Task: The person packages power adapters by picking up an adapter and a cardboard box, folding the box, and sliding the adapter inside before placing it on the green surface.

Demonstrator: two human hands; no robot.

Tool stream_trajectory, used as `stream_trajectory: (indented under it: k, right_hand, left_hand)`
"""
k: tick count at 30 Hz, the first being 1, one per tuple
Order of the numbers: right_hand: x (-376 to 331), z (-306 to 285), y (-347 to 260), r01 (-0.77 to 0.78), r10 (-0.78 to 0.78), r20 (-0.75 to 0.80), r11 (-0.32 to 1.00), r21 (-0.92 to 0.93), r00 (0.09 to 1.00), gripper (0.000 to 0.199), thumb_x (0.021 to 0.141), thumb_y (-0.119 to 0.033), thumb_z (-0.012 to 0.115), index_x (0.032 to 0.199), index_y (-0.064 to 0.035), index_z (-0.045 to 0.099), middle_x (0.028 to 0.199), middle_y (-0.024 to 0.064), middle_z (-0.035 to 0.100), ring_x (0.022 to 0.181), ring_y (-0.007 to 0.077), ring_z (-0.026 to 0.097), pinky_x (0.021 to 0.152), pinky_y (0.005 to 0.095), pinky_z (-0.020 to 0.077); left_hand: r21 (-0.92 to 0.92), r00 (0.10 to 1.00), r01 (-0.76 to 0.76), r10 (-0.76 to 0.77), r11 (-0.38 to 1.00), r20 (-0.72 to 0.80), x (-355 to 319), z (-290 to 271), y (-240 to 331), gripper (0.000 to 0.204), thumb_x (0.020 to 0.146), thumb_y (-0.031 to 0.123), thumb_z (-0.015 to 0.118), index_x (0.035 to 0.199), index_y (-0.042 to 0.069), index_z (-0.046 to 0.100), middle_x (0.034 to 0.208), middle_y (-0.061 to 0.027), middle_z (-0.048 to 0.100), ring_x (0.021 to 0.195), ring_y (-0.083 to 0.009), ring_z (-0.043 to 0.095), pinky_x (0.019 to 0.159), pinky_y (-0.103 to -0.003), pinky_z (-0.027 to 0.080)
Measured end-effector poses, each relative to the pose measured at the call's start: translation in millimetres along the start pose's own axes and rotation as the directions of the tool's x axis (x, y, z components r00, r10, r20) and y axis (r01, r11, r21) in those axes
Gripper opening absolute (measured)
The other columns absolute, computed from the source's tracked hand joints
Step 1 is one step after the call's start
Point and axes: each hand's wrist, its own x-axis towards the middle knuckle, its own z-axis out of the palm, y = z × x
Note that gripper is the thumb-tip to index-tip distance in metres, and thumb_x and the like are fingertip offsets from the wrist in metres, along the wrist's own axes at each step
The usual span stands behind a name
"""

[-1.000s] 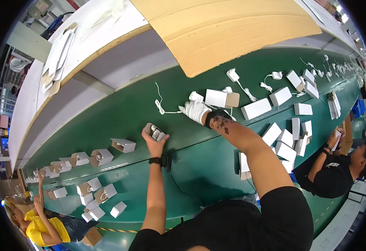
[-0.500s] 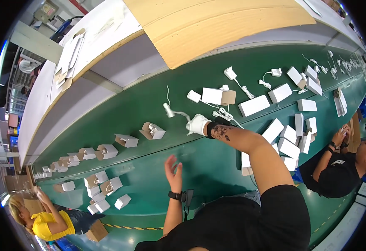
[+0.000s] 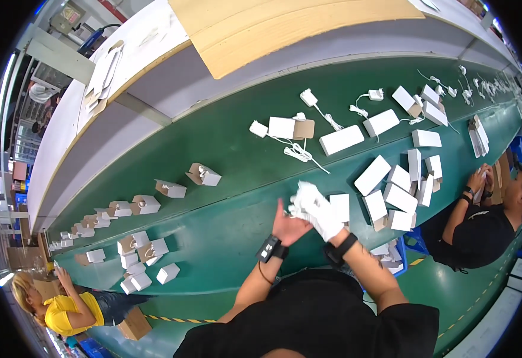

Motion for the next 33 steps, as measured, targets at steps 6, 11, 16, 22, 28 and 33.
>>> stream_trajectory:
  k: [6, 11, 16, 22, 28, 33]
  right_hand:
    - [-33, -21, 3, 0.232, -0.203, 0.123, 0.92, -0.315, 0.971, 0.032, 0.089, -0.024, 0.06, 0.11, -0.0027, 0.052, 0.094, 0.0078, 0.061, 0.083, 0.0153, 0.06, 0.075, 0.0283, 0.0484]
    - [-22, -42, -25, 0.301, -0.288, 0.087, 0.902, -0.31, 0.954, 0.032, 0.087, -0.022, 0.061, 0.112, -0.0029, 0.054, 0.092, 0.0073, 0.06, 0.083, 0.0151, 0.06, 0.074, 0.0277, 0.0484]
    - [0, -27, 0, 0.64, -0.328, 0.59, 0.064, -0.766, 0.738, 0.034, 0.086, -0.019, 0.062, 0.115, -0.0038, 0.052, 0.1, 0.0075, 0.059, 0.084, 0.0148, 0.06, 0.072, 0.0272, 0.0493]
    - [21, -17, 5, 0.201, -0.084, 0.235, 0.821, -0.534, 0.968, 0.041, 0.085, -0.018, 0.064, 0.121, -0.0056, 0.048, 0.113, 0.0085, 0.056, 0.086, 0.017, 0.061, 0.074, 0.0279, 0.0517]
    - [16, -26, -57, 0.03, -0.028, 0.048, 0.999, -0.023, 0.998, 0.057, 0.083, -0.03, 0.066, 0.127, -0.0045, 0.041, 0.113, 0.0102, 0.055, 0.081, 0.0191, 0.061, 0.071, 0.0304, 0.055]
    - [22, -56, -76, -0.014, 0.021, 0.08, 0.996, -0.087, 0.997, 0.046, 0.083, -0.025, 0.065, 0.12, -0.0056, 0.047, 0.115, 0.0097, 0.055, 0.081, 0.016, 0.061, 0.067, 0.0269, 0.0535]
  left_hand:
    - [-0.177, 0.698, 0.201, -0.014, 0.963, 0.716, 46, -26, 38, 0.046, 0.09, 0.036, 0.057, 0.125, 0.007, 0.052, 0.1, -0.007, 0.065, 0.1, -0.0235, 0.059, 0.092, -0.041, 0.044]
    - [0.069, 0.934, -0.34, 0.328, 0.938, 0.142, -7, 34, -3, 0.034, 0.092, 0.031, 0.054, 0.116, 0.007, 0.058, 0.1, -0.0063, 0.061, 0.105, -0.0173, 0.054, 0.086, -0.032, 0.043]
    - [-0.093, 0.774, -0.295, 0.295, 0.951, 0.56, -4, -2, 38, 0.041, 0.094, 0.03, 0.051, 0.128, 0.007, 0.047, 0.121, -0.0071, 0.054, 0.119, -0.0171, 0.047, 0.093, -0.03, 0.038]
    - [0.544, 0.884, -0.461, 0.42, 0.701, 0.207, 8, 63, 42, 0.055, 0.096, 0.026, 0.049, 0.144, 0.01, 0.026, 0.141, -0.0084, 0.039, 0.13, -0.0198, 0.036, 0.106, -0.035, 0.031]
    - [0.343, 0.639, 0.308, 0.46, -0.887, 0.616, 58, 103, 144, 0.091, 0.074, 0.016, 0.071, 0.147, 0.016, 0.017, 0.143, -0.0129, 0.034, 0.133, -0.0279, 0.031, 0.105, -0.059, 0.023]
    - [0.132, 0.831, 0.234, 0.269, -0.963, 0.487, 115, 113, 197, 0.067, 0.065, 0.014, 0.071, 0.127, 0.012, 0.043, 0.125, -0.0098, 0.047, 0.118, -0.0299, 0.044, 0.093, -0.062, 0.033]
